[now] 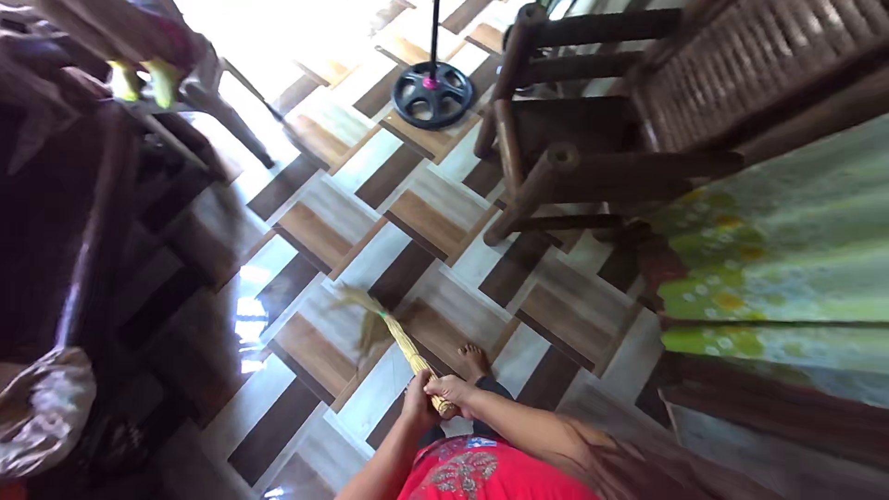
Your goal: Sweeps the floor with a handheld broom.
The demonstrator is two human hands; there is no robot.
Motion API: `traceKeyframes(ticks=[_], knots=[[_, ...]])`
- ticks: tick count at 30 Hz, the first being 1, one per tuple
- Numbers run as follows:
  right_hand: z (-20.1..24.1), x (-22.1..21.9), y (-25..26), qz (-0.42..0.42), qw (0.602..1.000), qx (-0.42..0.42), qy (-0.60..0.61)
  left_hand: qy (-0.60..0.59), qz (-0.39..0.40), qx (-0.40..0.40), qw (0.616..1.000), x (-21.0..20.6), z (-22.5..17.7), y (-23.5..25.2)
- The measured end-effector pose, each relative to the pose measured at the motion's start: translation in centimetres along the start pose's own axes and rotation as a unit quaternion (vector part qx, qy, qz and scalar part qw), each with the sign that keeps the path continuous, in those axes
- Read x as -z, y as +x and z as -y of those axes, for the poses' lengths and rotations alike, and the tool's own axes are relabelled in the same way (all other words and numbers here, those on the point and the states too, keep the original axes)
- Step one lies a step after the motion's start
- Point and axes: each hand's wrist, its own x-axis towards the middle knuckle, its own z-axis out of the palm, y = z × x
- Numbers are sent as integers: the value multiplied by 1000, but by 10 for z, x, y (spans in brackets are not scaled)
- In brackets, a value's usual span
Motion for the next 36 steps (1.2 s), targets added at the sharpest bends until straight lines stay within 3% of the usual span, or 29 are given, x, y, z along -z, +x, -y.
traceKeyframes(ticks=[4,9,13,19,26,29,36], knots=[[-11,-16,5,40,996,64,40,87,5,50,995,17,-24,1],[-11,-43,13,114,989,90,-3,83,8,-47,995,49,-21,-12],[6,-63,15,137,984,-10,-113,69,-32,-98,992,79,-14,-31],[22,-109,30,196,933,-132,-271,-83,-90,-51,991,132,-4,-53],[27,-152,45,156,928,-203,-271,-145,-114,9,983,154,3,-43],[54,-151,51,108,943,-202,-240,-153,-94,18,984,144,-22,-23],[155,-135,75,18,977,-104,-187,-69,-67,-50,994,103,-143,31]])
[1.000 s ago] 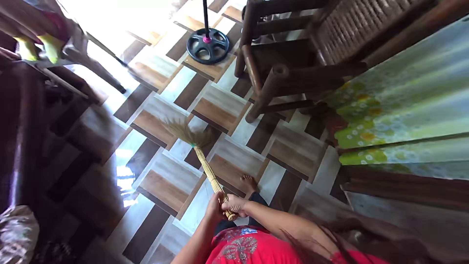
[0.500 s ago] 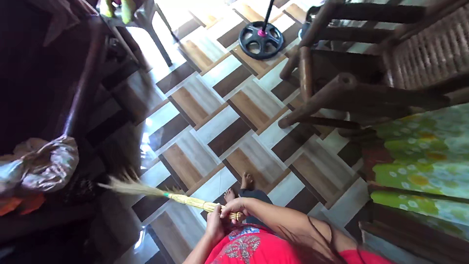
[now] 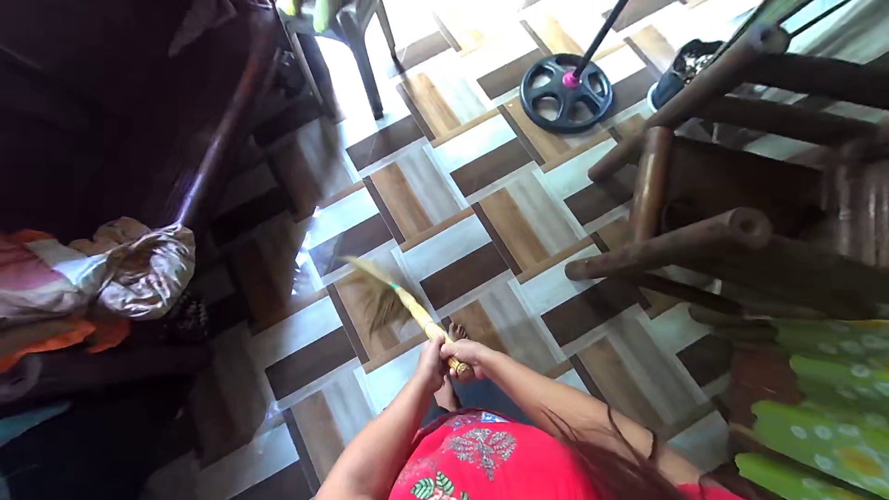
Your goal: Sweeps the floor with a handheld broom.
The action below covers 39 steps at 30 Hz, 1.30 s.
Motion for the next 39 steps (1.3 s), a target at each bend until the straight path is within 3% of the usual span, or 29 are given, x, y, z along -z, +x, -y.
traceKeyframes(ticks=[5,10,14,18,22,26,31,35,39], knots=[[41,28,1,35,997,55,-43,21,-8,-69,997,-29,-41,12],[45,10,-1,127,977,42,-164,-9,-91,-133,987,-7,-22,-11],[56,-26,15,211,950,-19,-229,-103,-210,-94,968,19,-13,-35],[71,-63,37,217,935,-65,-274,-194,-264,-20,945,48,-29,-35],[85,-73,50,168,946,-79,-267,-209,-211,48,954,67,-44,-12],[84,-52,62,67,986,-51,-145,-124,-117,89,981,61,-61,32],[97,-37,56,-30,999,-10,-41,-39,-18,56,997,40,-96,52],[108,-61,44,-12,996,33,-84,-49,1,-1,999,61,-107,38],[99,-109,42,63,977,57,-195,-56,-48,-49,996,113,-91,9]])
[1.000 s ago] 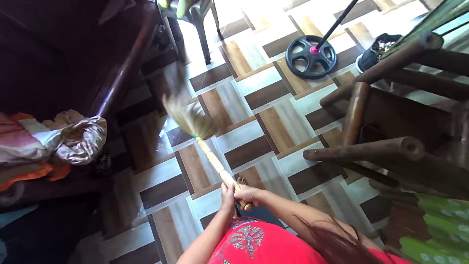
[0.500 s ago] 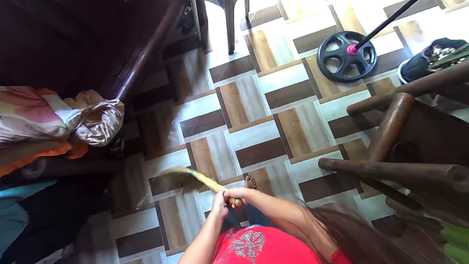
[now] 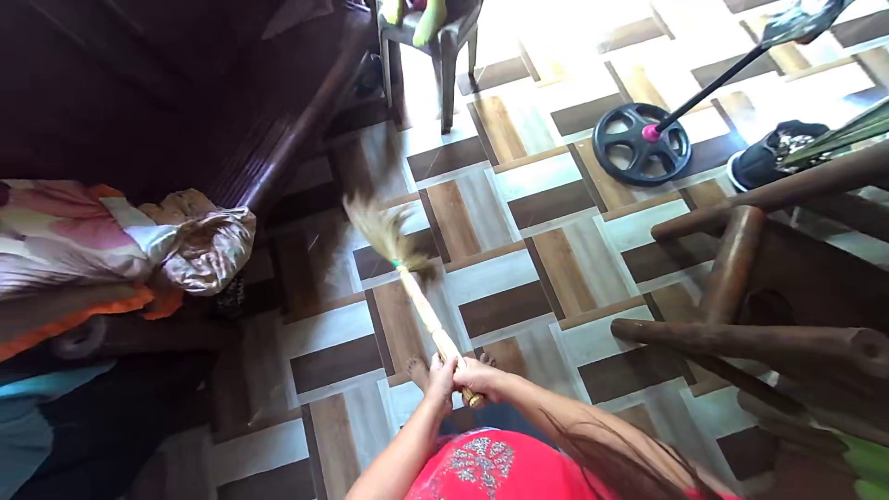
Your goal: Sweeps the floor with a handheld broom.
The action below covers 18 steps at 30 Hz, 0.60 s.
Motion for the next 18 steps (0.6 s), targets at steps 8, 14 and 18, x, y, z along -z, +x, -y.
traceKeyframes(ticks=[8,14,18], knots=[[50,-94,42,157,972,-68,-160,-138,-151,17,979,112,0,-43],[104,-45,11,73,954,76,-281,-263,-191,71,943,165,-35,-17],[37,57,-78,-8,951,-69,-300,-343,-150,57,926,194,-54,2]])
